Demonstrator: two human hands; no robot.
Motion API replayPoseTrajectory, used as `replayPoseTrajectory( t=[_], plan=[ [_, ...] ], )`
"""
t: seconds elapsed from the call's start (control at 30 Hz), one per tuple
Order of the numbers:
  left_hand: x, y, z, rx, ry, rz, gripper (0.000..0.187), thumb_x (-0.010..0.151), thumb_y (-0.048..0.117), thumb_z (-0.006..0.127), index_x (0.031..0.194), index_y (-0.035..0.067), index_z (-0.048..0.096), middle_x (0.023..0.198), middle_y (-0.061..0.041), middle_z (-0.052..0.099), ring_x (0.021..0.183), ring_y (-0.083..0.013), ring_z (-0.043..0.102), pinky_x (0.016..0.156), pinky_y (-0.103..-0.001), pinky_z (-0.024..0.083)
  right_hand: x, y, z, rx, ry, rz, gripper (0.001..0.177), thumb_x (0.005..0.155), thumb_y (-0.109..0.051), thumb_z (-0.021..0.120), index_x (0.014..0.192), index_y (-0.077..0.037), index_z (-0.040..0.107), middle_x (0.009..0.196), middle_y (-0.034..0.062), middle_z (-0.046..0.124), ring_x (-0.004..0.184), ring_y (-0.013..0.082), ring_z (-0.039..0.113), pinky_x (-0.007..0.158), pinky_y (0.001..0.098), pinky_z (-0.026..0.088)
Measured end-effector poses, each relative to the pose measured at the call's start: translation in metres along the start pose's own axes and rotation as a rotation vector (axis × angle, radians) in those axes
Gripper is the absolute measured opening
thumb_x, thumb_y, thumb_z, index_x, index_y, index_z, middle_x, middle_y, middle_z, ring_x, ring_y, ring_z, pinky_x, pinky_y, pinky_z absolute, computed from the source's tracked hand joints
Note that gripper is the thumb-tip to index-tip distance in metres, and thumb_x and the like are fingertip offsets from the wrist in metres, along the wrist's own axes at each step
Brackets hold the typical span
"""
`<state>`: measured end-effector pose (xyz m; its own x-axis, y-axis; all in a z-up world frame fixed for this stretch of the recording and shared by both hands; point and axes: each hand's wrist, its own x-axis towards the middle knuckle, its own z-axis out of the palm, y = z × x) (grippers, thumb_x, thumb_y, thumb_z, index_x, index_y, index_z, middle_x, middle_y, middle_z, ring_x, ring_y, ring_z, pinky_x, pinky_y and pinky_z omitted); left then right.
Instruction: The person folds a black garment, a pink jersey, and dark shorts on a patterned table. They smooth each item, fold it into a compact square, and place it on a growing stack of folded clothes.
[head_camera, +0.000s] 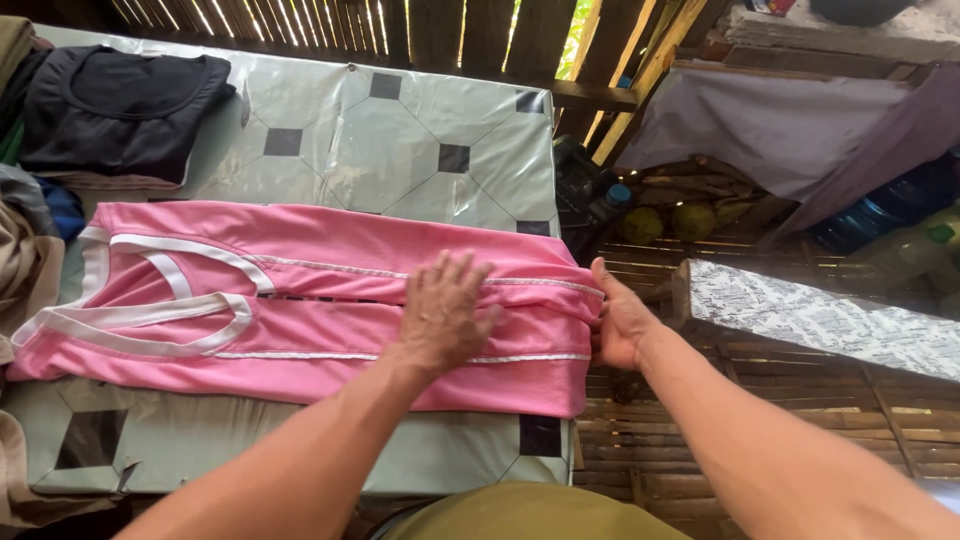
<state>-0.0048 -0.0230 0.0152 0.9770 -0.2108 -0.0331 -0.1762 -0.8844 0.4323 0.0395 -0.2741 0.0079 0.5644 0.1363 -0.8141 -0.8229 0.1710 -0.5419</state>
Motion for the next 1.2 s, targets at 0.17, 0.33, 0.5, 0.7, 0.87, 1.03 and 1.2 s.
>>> replayPoseTrajectory(
  t=[0.17, 0.33, 0.5, 0.7, 0.87, 1.03, 1.2],
  plan=[
    [-0.018, 0.034, 0.005, 0.090, -0.324, 0.033, 0.071, 0.099, 0.058, 0.037, 0.161, 0.030, 0.019, 0.171, -0.012, 0.000, 0.157, -0.0340, -0.003, 0.122, -0.061, -0.004, 0.056, 0.032, -0.024, 0.007, -0.001, -0.136, 0.066, 0.080, -0.060, 0.070, 0.124, -0.010, 0.067, 0.123, 0.0105, 0.073, 0.113, 0.0251, 0.069, 0.099, 0.0475, 0.054],
    [-0.024, 0.044, 0.006, 0.139, -0.324, 0.026, 0.079, 0.097, 0.063, 0.038, 0.162, 0.029, 0.010, 0.170, -0.014, -0.009, 0.156, -0.0384, -0.012, 0.119, -0.064, -0.010, 0.081, 0.054, -0.040, -0.327, 0.432, -0.490, 0.052, 0.088, -0.049, 0.077, 0.115, -0.005, 0.077, 0.112, 0.0122, 0.075, 0.097, 0.0193, 0.066, 0.088, 0.0366, 0.053],
    [-0.027, 0.051, -0.003, 0.092, -0.318, 0.000, 0.080, 0.093, 0.053, 0.050, 0.162, 0.029, 0.018, 0.170, -0.014, -0.005, 0.156, -0.0413, -0.008, 0.119, -0.066, -0.007, 0.043, 0.038, -0.012, -0.209, 0.359, -0.350, 0.057, 0.095, -0.053, 0.070, 0.116, 0.000, 0.072, 0.111, 0.0144, 0.074, 0.093, 0.0216, 0.069, 0.085, 0.0452, 0.057],
    [-0.023, 0.054, 0.019, 0.054, -0.196, 0.123, 0.076, 0.088, 0.031, 0.058, 0.158, 0.027, 0.029, 0.171, -0.009, 0.012, 0.157, -0.0390, 0.001, 0.120, -0.067, -0.003, 0.009, 0.028, 0.011, 0.063, -0.025, -0.033, 0.055, 0.091, -0.056, 0.053, 0.124, -0.015, 0.067, 0.115, 0.0090, 0.075, 0.100, 0.0238, 0.073, 0.089, 0.0478, 0.059],
    [-0.019, 0.055, 0.015, -0.060, -0.182, 0.085, 0.078, 0.084, 0.024, 0.063, 0.155, 0.024, 0.032, 0.168, -0.008, 0.020, 0.156, -0.0366, 0.008, 0.120, -0.067, 0.002, 0.030, 0.042, -0.013, 0.095, 0.015, -0.132, 0.039, 0.099, -0.042, 0.061, 0.124, -0.013, 0.067, 0.115, 0.0071, 0.073, 0.105, 0.0214, 0.070, 0.093, 0.0449, 0.058],
    [-0.009, 0.066, -0.007, -0.102, -0.224, 0.002, 0.081, 0.080, 0.022, 0.064, 0.156, 0.023, 0.035, 0.161, -0.005, 0.037, 0.155, -0.0322, 0.023, 0.122, -0.065, 0.012, 0.033, 0.043, -0.012, 0.140, 0.020, -0.184, 0.034, 0.098, -0.035, 0.066, 0.123, -0.012, 0.066, 0.115, 0.0056, 0.073, 0.105, 0.0199, 0.071, 0.094, 0.0439, 0.058],
    [0.007, 0.067, -0.011, 0.010, -0.138, 0.124, 0.081, 0.078, 0.026, 0.068, 0.153, 0.018, 0.039, 0.158, -0.016, 0.037, 0.151, -0.0373, 0.027, 0.121, -0.060, 0.017, 0.026, 0.028, -0.011, 0.102, -0.048, -0.067, 0.035, 0.095, -0.036, 0.062, 0.121, -0.012, 0.067, 0.113, 0.0079, 0.075, 0.100, 0.0221, 0.073, 0.091, 0.0465, 0.059]
  ],
)
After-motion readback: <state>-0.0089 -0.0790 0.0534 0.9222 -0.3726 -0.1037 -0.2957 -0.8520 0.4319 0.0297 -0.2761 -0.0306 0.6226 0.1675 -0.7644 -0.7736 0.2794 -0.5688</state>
